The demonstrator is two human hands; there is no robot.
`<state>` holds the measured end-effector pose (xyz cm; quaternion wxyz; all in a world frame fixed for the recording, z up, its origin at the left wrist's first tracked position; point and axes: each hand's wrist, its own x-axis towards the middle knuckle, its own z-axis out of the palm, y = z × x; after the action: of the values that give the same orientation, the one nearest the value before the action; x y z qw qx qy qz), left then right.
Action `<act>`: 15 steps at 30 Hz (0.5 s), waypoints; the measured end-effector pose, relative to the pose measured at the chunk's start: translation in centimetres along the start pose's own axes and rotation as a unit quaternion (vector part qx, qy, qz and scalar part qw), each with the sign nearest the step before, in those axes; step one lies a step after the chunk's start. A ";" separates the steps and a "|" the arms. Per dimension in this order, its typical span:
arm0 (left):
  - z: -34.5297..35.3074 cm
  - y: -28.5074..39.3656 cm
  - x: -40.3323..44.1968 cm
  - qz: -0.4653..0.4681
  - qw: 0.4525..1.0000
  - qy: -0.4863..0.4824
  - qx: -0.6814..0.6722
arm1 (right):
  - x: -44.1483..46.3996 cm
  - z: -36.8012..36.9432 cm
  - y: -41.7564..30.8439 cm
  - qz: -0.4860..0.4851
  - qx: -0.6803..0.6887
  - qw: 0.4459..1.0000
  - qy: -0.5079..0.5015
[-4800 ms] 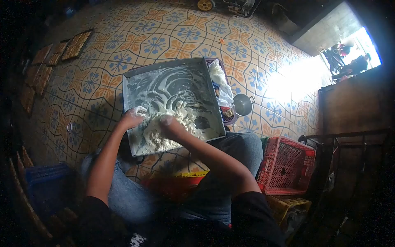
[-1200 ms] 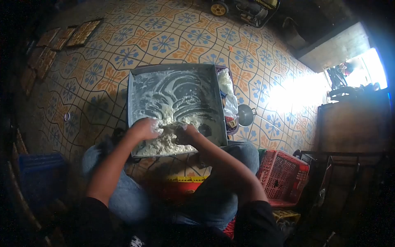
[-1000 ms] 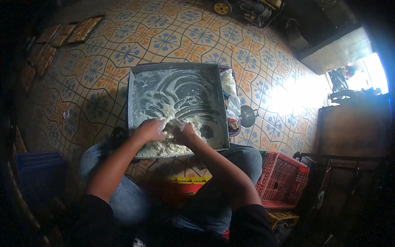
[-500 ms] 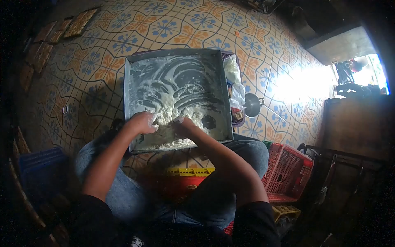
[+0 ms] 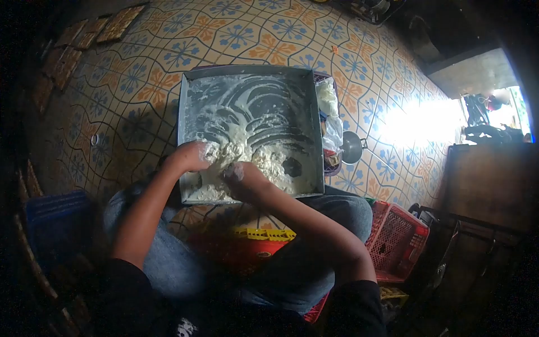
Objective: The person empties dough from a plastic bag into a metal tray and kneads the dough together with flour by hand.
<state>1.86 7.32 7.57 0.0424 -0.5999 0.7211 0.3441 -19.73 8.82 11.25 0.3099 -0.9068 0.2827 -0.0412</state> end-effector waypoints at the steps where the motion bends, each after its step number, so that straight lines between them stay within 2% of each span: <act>1: 0.1 -0.2 -0.2 0.000 1.000 0.013 0.009 | -0.1 0.2 -0.3 -0.025 -0.029 0.998 -0.040; 3: 0.3 -0.4 -0.5 0.001 0.999 0.040 0.025 | -0.6 0.8 0.8 -0.037 -0.023 0.998 -0.037; 5: 0.1 0.3 -1.0 -0.027 0.997 0.028 0.062 | -1.0 -0.8 2.2 -0.057 0.006 0.998 -0.031; 6: -0.1 0.6 -1.5 -0.042 0.996 0.022 0.079 | -1.3 -1.7 2.5 -0.002 -0.018 0.999 -0.040; 7: -0.4 0.8 -2.0 -0.036 0.990 -0.009 0.134 | -1.6 -2.5 3.1 0.052 -0.043 0.996 -0.049; 9: -0.6 1.0 -2.8 -0.024 0.967 -0.072 0.241 | -2.8 -3.8 4.9 0.069 -0.070 0.995 -0.019; 10: -0.4 0.5 -3.1 -0.004 0.966 -0.082 0.246 | -3.3 -3.4 6.6 0.103 -0.142 0.983 -0.051; 11: 0.1 -0.3 -3.5 0.018 0.963 -0.094 0.251 | -4.3 -2.9 8.3 0.125 -0.127 0.983 -0.049; 13: 1.8 -0.8 -3.4 0.039 0.956 -0.139 0.255 | -6.6 0.6 13.2 0.138 -0.123 0.974 -0.133; 15: 3.7 -1.1 -3.0 0.030 0.946 -0.198 0.254 | -7.7 1.6 13.2 0.153 -0.083 0.974 -0.143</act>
<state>2.38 11.79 5.62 0.3251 -0.4673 0.7792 0.2624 -32.20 5.28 3.06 0.2737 -0.8716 0.3737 0.1601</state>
